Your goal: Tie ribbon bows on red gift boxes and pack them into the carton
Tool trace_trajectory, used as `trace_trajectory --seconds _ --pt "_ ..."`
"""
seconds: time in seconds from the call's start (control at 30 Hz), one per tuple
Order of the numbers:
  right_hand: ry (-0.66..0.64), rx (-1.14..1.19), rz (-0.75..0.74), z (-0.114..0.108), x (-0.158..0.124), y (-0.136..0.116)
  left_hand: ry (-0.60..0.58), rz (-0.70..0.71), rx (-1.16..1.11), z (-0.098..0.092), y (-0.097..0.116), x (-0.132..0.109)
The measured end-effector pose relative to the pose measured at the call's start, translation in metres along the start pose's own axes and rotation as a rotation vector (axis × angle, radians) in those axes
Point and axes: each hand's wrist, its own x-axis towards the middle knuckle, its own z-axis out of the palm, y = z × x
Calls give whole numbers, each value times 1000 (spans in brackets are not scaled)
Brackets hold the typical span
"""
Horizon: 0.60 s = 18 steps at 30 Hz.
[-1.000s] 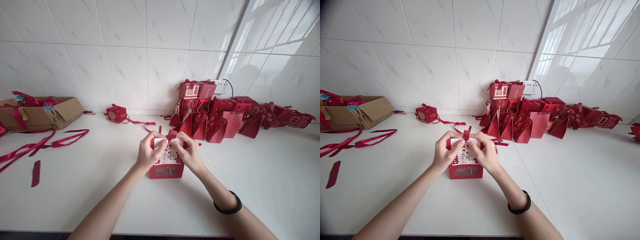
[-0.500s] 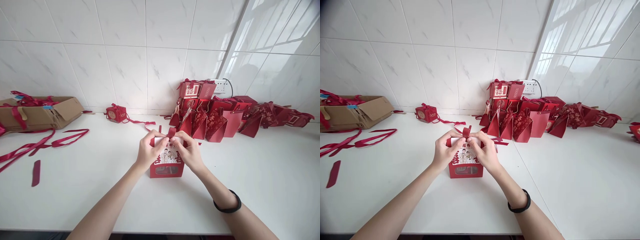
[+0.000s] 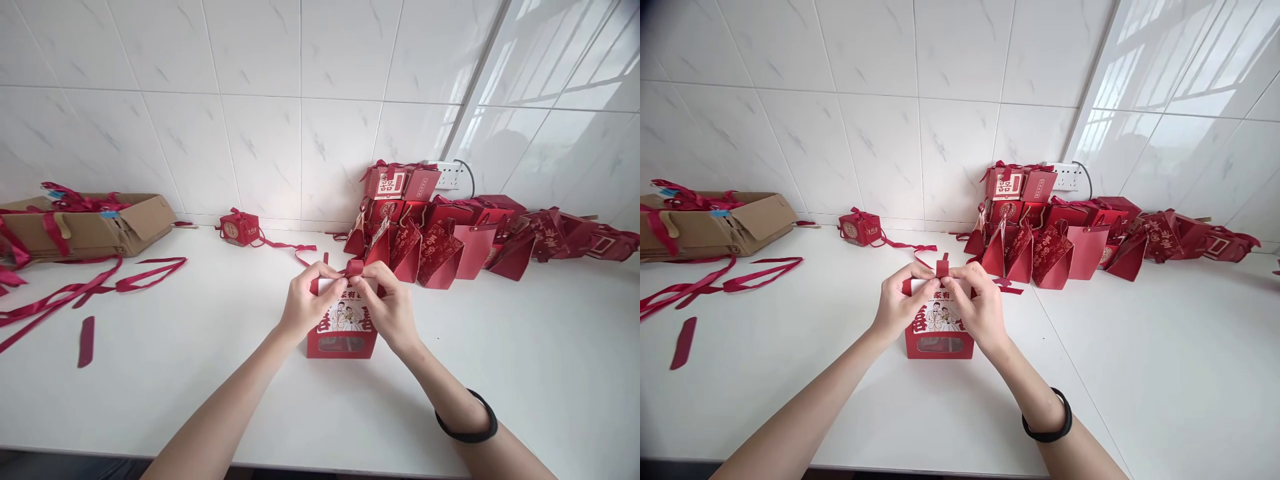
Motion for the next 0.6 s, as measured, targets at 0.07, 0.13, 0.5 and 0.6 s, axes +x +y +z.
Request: trace_trajectory --seconds 0.07,0.13,0.5,0.6 --pt "13 0 38 -1 1 -1 -11 -3 -13 1 1 0" --pt "13 17 49 -1 2 0 -15 -4 -20 1 1 -1" --pt "-119 89 26 -8 2 2 -10 -80 -47 2 5 -2" --pt "-113 98 14 -7 3 1 1 -102 -47 2 5 -2"
